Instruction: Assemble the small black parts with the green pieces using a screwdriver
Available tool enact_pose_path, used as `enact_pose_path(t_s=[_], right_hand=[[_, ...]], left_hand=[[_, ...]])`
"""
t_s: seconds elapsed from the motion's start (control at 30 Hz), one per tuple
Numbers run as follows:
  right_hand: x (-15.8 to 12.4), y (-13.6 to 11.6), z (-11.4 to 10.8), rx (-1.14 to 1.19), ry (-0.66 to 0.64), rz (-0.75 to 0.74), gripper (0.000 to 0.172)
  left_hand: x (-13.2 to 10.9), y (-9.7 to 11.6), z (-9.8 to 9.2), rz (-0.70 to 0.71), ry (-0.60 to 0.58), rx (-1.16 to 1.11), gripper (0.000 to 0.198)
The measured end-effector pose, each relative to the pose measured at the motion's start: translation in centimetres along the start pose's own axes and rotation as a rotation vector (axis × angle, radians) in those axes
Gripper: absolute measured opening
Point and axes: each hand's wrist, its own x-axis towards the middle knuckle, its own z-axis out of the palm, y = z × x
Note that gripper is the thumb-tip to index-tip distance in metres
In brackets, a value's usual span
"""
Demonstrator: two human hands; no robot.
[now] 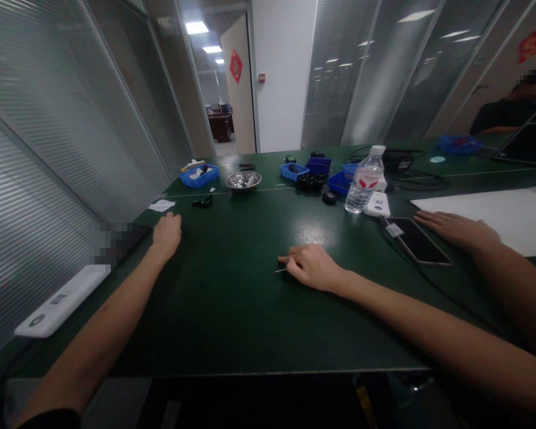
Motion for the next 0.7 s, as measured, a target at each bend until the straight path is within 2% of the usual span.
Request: enact_pose_path(t_s=[0.7], right_hand=[[-0.02, 0.01, 0.13, 0.007, 0.025, -0.025, 0.043]], left_hand=[[-0.24, 0.31, -0.34, -0.042, 0.0, -0.026, 0.037]])
